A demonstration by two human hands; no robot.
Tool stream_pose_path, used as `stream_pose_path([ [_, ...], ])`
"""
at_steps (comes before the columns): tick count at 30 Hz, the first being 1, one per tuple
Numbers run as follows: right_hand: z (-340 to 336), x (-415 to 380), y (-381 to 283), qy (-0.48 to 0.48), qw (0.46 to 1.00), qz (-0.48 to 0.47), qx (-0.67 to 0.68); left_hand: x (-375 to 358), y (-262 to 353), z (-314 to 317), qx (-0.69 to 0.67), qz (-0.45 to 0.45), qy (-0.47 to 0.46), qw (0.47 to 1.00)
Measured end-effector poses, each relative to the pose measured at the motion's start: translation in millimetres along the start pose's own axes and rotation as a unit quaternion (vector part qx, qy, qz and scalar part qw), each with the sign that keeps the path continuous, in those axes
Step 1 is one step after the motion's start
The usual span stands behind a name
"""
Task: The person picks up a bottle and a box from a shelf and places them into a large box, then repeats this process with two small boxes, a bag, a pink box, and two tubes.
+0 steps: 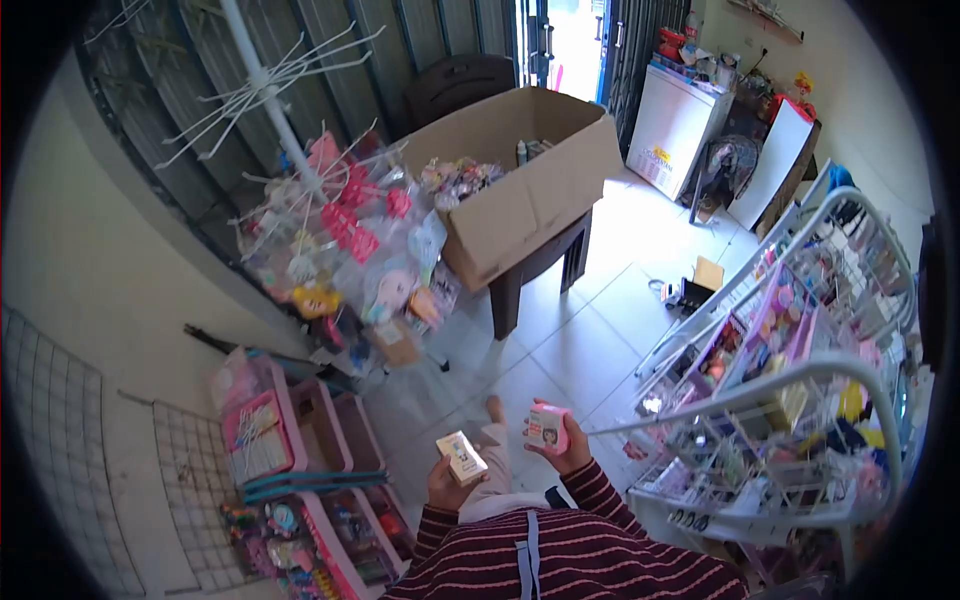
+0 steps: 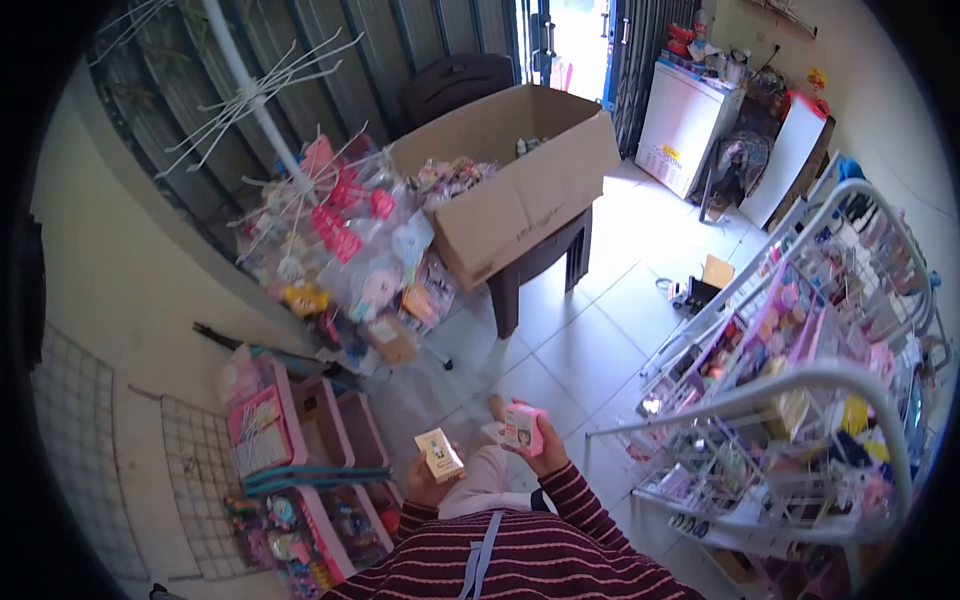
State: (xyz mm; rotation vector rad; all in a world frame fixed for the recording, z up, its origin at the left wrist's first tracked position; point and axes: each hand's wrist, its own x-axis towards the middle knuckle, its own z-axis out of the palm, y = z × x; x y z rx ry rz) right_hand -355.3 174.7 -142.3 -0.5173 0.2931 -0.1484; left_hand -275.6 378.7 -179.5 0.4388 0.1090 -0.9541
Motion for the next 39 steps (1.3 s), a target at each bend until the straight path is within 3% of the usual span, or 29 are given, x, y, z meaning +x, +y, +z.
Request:
stream_pose_path([
  [6,-8.4,128.5,-89.2,0.038,0.998,-0.039,0.015,148.1,58.5,48.2,-0.045,-0.049,-0.054,0.996],
  [8,3.3,173.4,-131.0,-0.023,0.998,-0.052,0.014,201.1,82.4,84.7,-0.053,-0.056,-0.100,0.992],
  [12,27.7,235.0,-198.6,-0.075,0.978,-0.181,-0.072,279.5,108.3,141.3,-0.056,-0.098,-0.143,0.983],
  [14,37.6,255.4,-223.7,-0.057,0.966,-0.229,-0.102,311.8,117.2,167.0,0.024,-0.103,-0.216,0.971],
  [17,38.6,284.0,-254.3,-0.009,0.961,-0.245,-0.124,347.6,127.0,193.6,0.053,-0.120,-0.206,0.970],
  [20,30.1,322.9,-298.1,-0.021,0.960,-0.208,-0.187,383.6,134.1,216.0,0.029,-0.105,-0.208,0.972],
  [22,31.3,363.2,-330.9,0.005,0.956,-0.215,-0.201,412.8,145.5,240.4,0.095,-0.088,-0.183,0.975],
  [24,27.1,411.7,-377.0,0.049,0.895,-0.165,-0.411,450.5,154.2,260.9,0.030,-0.120,-0.095,0.988],
  [26,26.0,476.1,-412.4,-0.023,0.848,-0.181,-0.497,500.6,163.0,287.7,0.097,-0.067,0.012,0.993],
  [28,12.3,548.4,-437.2,-0.019,0.773,-0.130,-0.620,570.3,169.2,279.9,0.047,-0.065,0.022,0.997],
  [30,18.3,605.3,-449.7,-0.024,0.669,-0.094,-0.737,635.4,177.2,270.4,0.135,-0.077,0.041,0.987],
  [31,15.5,623.8,-443.4,-0.039,0.665,-0.083,-0.742,671.5,179.0,254.5,0.152,-0.097,0.063,0.982],
  [33,7.0,666.7,-429.3,0.076,0.424,-0.057,-0.901,725.5,176.3,224.2,0.161,-0.104,0.091,0.977],
  [35,-45.0,707.2,-410.0,0.074,0.375,-0.038,-0.923,768.6,171.4,203.2,0.326,-0.123,0.231,0.909],
  [36,-64.4,714.9,-406.0,0.061,0.343,-0.008,-0.937,791.3,165.8,182.0,0.340,-0.156,0.237,0.897],
  [38,-76.8,712.8,-409.8,0.055,0.363,0.016,-0.930,818.2,149.9,162.6,0.420,-0.151,0.315,0.838],
  [39,-87.4,714.5,-408.6,0.042,0.362,0.015,-0.931,836.4,142.2,138.0,0.413,-0.146,0.324,0.839],
])
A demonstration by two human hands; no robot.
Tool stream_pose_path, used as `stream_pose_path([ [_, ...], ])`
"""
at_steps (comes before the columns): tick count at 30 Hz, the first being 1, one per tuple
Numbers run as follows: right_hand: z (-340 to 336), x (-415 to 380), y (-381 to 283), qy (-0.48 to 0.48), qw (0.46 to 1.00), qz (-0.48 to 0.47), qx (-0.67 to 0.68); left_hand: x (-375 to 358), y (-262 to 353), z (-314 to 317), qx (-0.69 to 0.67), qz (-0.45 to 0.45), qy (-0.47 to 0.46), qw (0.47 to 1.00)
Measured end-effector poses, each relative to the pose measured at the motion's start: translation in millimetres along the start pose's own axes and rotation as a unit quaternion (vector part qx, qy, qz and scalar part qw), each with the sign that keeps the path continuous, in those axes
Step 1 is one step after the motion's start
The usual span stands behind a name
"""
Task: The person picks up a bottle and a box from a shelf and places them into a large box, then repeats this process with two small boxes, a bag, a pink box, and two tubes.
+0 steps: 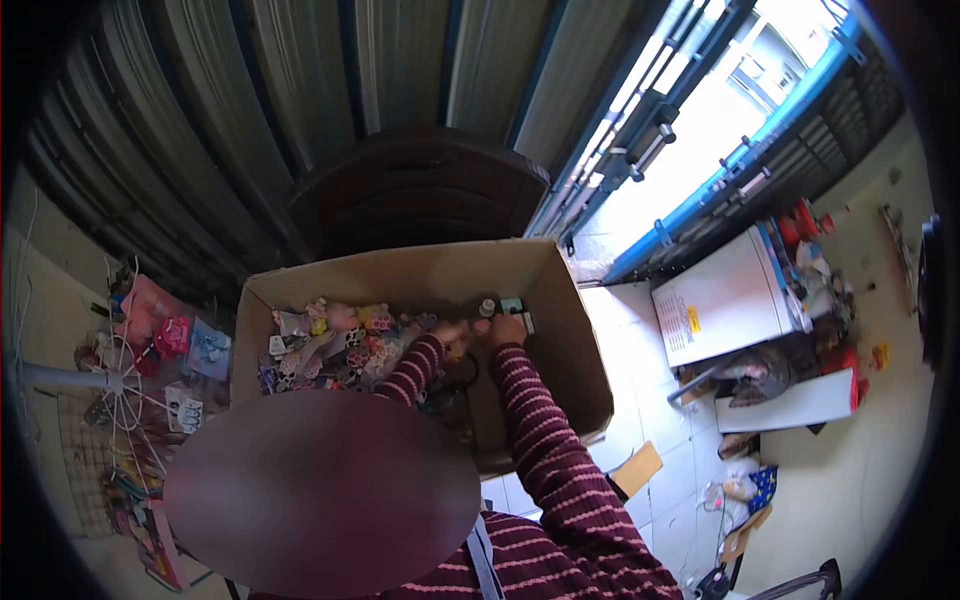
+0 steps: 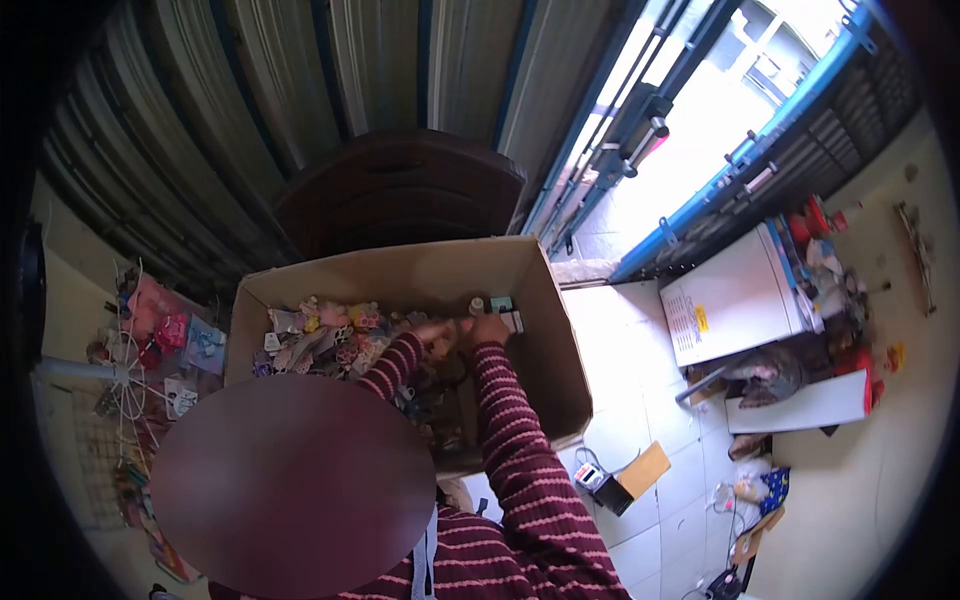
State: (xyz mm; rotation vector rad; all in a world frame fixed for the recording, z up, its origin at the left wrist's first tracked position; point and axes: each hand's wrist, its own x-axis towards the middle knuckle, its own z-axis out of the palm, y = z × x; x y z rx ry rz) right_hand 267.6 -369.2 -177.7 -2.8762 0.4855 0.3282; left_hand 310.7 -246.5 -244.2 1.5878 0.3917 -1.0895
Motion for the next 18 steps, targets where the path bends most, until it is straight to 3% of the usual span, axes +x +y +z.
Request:
stream_pose_path([
  [1,11.6,2.3,6.5,0.014,0.999,0.016,0.038,36.5,-14.7,1.5,0.150,0.095,0.034,0.984],
  [2,23.6,7.2,13.5,0.027,0.996,0.035,0.074,58.6,-19.5,3.0,0.295,0.186,0.066,0.935],
  [5,54.5,16.1,18.3,0.007,0.993,0.049,0.105,39.3,-3.8,16.8,0.368,0.110,0.138,0.913],
  [9,91.2,29.6,16.4,0.051,0.988,0.058,0.133,40.8,3.9,31.2,0.306,0.131,0.212,0.919],
  [12,118.7,41.7,21.0,0.072,0.986,0.040,0.144,62.2,-4.5,35.1,0.395,0.106,0.234,0.882],
  [14,127.1,46.1,24.9,0.042,0.993,0.001,0.112,80.7,-15.1,29.9,0.273,0.183,0.150,0.932],
  [18,86.8,27.8,18.2,0.017,0.994,-0.074,0.079,94.4,-35.3,21.8,0.155,0.263,0.146,0.941],
])
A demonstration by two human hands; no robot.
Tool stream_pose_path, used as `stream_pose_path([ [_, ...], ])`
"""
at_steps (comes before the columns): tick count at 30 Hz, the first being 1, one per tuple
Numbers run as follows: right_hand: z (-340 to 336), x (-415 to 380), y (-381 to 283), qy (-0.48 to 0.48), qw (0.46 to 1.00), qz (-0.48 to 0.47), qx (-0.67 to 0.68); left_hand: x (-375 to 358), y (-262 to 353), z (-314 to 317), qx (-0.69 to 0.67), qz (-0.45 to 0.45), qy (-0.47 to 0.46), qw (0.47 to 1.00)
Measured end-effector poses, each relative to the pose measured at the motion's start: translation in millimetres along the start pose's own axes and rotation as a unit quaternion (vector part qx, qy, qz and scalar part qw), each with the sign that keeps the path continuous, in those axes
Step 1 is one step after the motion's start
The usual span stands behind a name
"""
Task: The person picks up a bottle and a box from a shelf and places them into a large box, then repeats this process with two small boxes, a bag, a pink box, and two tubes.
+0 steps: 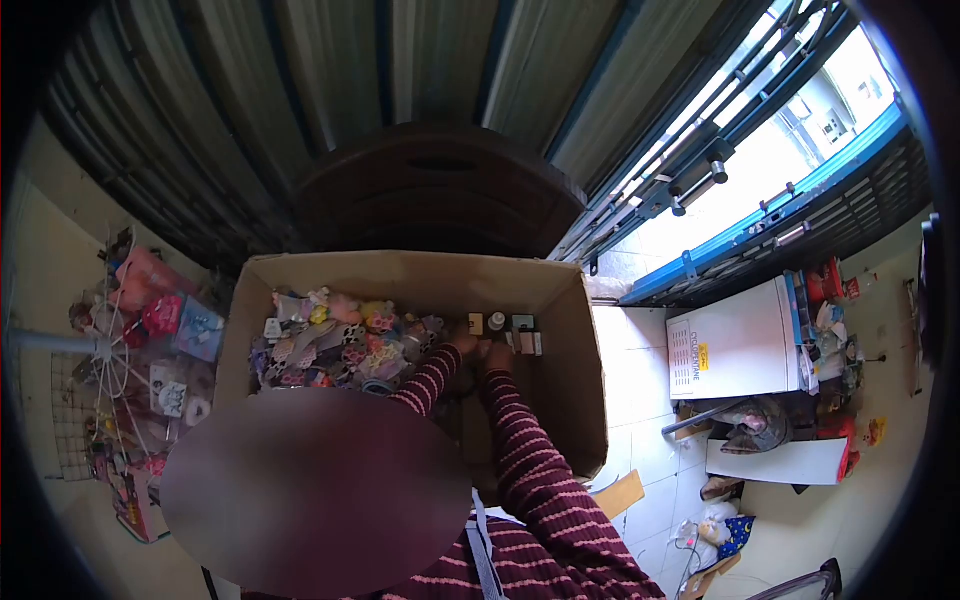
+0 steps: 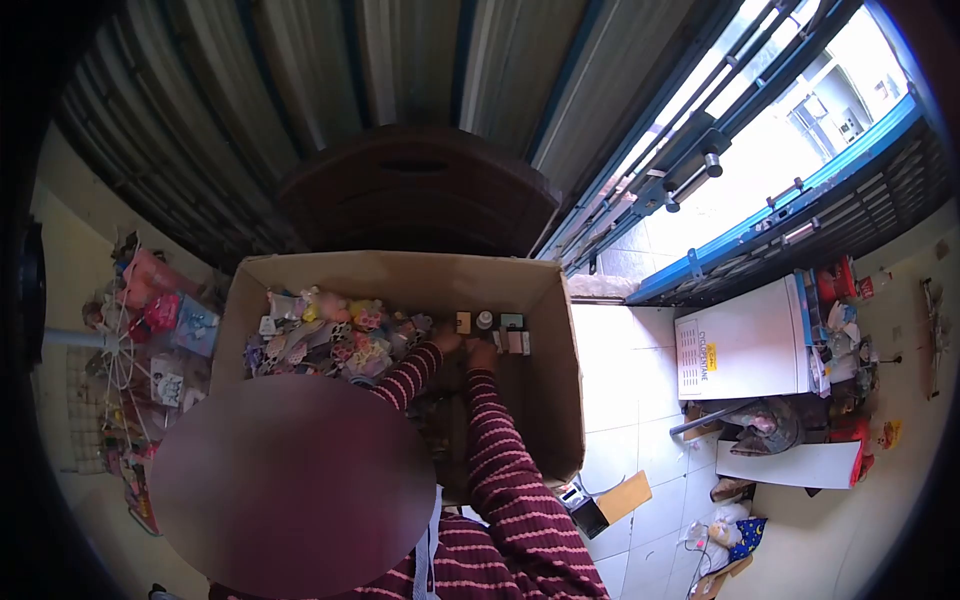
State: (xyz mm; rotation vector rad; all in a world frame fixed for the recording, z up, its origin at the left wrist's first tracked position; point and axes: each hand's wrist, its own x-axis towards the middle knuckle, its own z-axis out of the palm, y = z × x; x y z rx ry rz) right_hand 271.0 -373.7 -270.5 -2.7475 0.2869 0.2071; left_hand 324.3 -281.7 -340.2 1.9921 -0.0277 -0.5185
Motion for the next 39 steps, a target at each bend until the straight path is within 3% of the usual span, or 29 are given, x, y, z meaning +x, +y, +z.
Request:
stream_pose_path([
  [2,3.8,1.7,9.3,-0.060,0.997,0.023,-0.047,-24.4,39.2,-28.3,0.028,0.036,-0.112,0.993],
  [3,0.7,3.3,13.5,-0.061,0.997,0.017,-0.045,-24.1,43.0,-37.1,0.029,0.033,-0.106,0.993],
  [5,-11.1,10.0,26.1,-0.108,0.980,-0.089,-0.143,-24.7,45.0,-53.9,0.002,-0.045,-0.310,0.950],
  [7,-16.1,28.7,39.4,-0.128,0.963,-0.152,-0.184,-71.9,98.3,-94.5,-0.047,-0.013,-0.285,0.957],
  [9,-7.0,62.7,50.7,-0.244,0.932,-0.197,-0.184,-124.3,145.4,-137.4,-0.055,0.116,-0.265,0.956],
  [10,-50.1,50.9,53.3,-0.243,0.929,-0.210,-0.182,-144.9,158.7,-150.8,-0.069,0.184,-0.256,0.946],
  [13,-162.8,0.8,-61.9,-0.213,0.922,-0.317,-0.057,-236.7,196.1,-200.5,-0.103,0.303,-0.224,0.921],
  [15,-194.4,-48.8,-107.2,-0.192,0.887,-0.404,0.117,-317.3,212.5,-241.0,-0.075,0.296,-0.185,0.934],
  [16,-206.5,-85.1,-136.4,-0.226,0.875,-0.370,0.215,-353.2,207.0,-257.5,-0.073,0.356,-0.145,0.920],
  [17,-213.1,-124.1,-163.9,-0.264,0.854,-0.328,0.306,-388.6,194.3,-271.9,-0.068,0.414,-0.106,0.901],
  [19,-206.4,-193.3,-211.6,-0.294,0.779,-0.364,0.418,-463.2,151.9,-299.4,-0.089,0.392,-0.065,0.914],
  [20,-188.9,-217.0,-229.0,-0.310,0.766,-0.379,0.416,-500.0,124.3,-310.5,-0.169,0.364,-0.063,0.914],
  [22,-153.3,-260.4,-266.7,-0.457,0.594,-0.392,0.534,-566.0,62.1,-323.2,-0.322,0.318,-0.014,0.892],
  [24,-110.9,-298.4,-310.2,-0.499,0.528,-0.408,0.553,-622.7,1.4,-315.9,-0.389,0.302,0.062,0.868],
  [26,-62.8,-331.6,-358.9,-0.566,0.434,-0.398,0.577,-667.5,-49.6,-307.7,-0.496,0.317,0.204,0.782],
  [27,-40.2,-349.7,-382.6,-0.608,0.389,-0.381,0.577,-688.8,-66.6,-305.8,-0.490,0.325,0.235,0.774],
  [29,-7.6,-395.3,-426.0,-0.667,0.374,-0.360,0.535,-732.4,-91.8,-295.8,-0.553,0.379,0.294,0.682],
  [31,25.1,-444.0,-467.9,-0.758,0.272,-0.303,0.509,-776.7,-105.5,-288.7,-0.549,0.401,0.373,0.632],
  [34,60.7,-520.4,-519.3,-0.841,0.231,-0.241,0.426,-841.0,-128.9,-275.7,-0.515,0.461,0.461,0.556],
  [39,121.1,-650.4,-585.3,-0.925,0.179,-0.120,0.314,-933.5,-165.5,-237.5,-0.445,0.520,0.627,0.372],
])
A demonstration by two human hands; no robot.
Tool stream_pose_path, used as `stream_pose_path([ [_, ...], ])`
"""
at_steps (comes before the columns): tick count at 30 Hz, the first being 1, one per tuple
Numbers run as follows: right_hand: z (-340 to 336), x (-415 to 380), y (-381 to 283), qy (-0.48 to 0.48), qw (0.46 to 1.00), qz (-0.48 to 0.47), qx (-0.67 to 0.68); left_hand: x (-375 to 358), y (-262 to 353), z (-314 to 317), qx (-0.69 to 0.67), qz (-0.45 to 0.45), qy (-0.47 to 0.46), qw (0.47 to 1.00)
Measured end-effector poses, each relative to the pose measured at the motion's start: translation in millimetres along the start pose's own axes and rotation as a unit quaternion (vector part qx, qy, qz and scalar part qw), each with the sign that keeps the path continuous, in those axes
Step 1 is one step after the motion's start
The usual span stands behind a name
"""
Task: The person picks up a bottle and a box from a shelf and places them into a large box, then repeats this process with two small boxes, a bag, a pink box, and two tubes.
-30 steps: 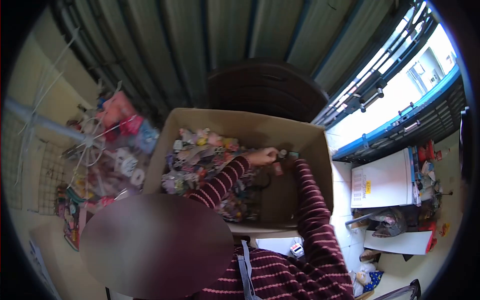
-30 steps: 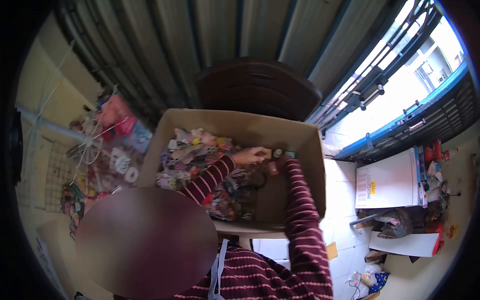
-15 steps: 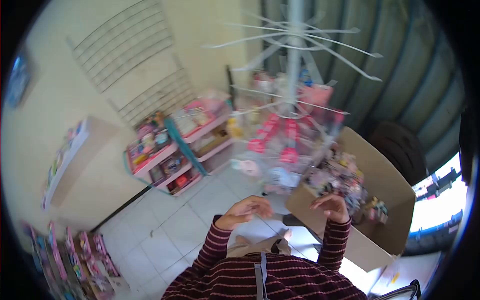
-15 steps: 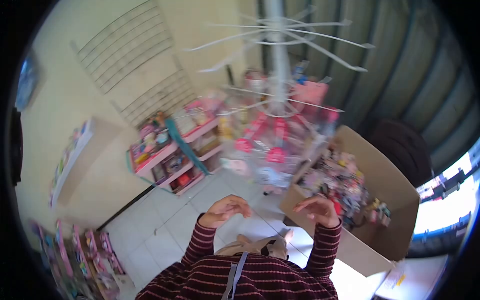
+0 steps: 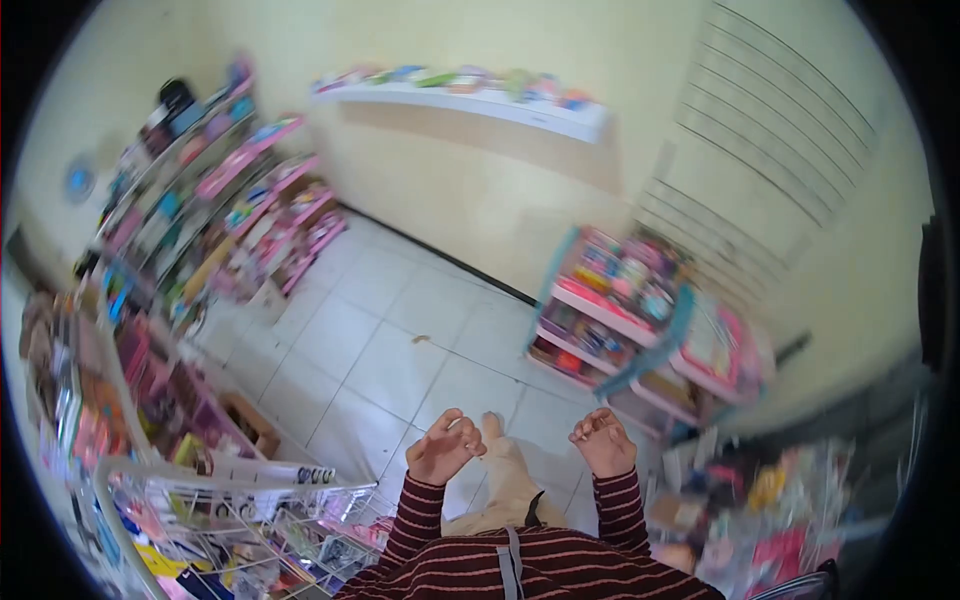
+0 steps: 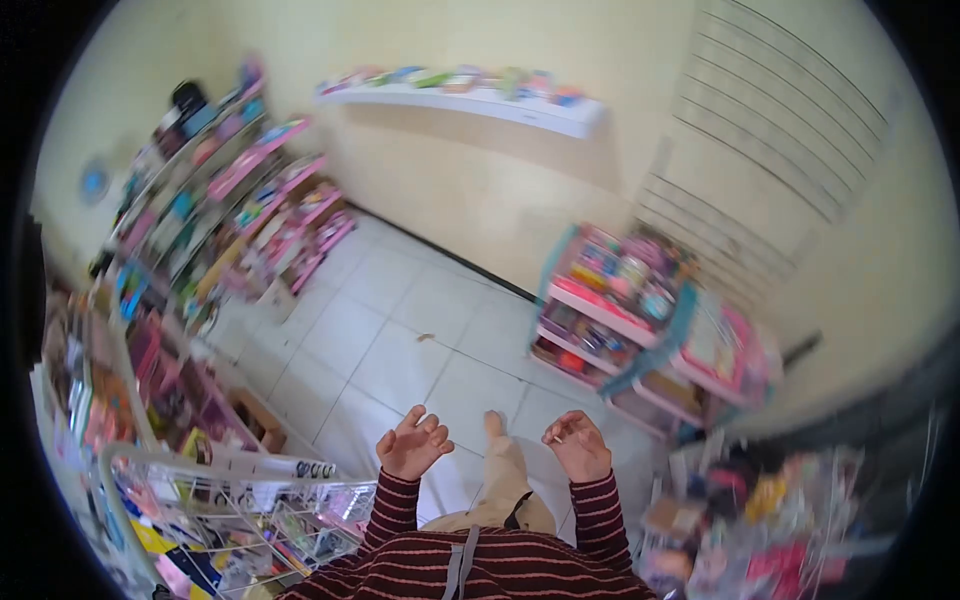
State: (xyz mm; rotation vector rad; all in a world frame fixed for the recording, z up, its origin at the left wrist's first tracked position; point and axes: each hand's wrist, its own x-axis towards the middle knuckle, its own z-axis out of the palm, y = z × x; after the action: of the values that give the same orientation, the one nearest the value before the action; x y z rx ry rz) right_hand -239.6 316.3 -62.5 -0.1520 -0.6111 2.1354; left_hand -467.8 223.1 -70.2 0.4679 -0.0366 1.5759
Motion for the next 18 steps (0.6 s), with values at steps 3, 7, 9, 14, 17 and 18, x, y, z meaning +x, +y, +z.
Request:
stream_pose_path([
  [3,-3.3,88.0,27.6,-0.009,0.998,0.062,0.007,6.2,51.4,-29.6,0.014,0.097,0.035,0.995],
  [7,-5.1,202.9,69.4,0.002,0.987,0.158,0.040,32.8,117.4,-61.9,0.051,0.198,0.092,0.975],
  [9,2.4,260.3,87.3,-0.026,0.979,0.201,0.034,47.4,149.3,-73.8,0.065,0.241,0.122,0.961],
  [14,28.8,392.5,147.8,-0.112,0.950,0.291,0.021,71.2,222.6,-88.7,0.089,0.355,0.200,0.909],
  [17,47.3,449.4,189.8,-0.141,0.932,0.334,0.028,70.3,254.1,-97.1,-0.010,0.450,0.235,0.862],
  [18,51.9,465.0,205.6,-0.146,0.928,0.340,0.028,64.7,264.1,-105.4,-0.005,0.464,0.239,0.853],
])
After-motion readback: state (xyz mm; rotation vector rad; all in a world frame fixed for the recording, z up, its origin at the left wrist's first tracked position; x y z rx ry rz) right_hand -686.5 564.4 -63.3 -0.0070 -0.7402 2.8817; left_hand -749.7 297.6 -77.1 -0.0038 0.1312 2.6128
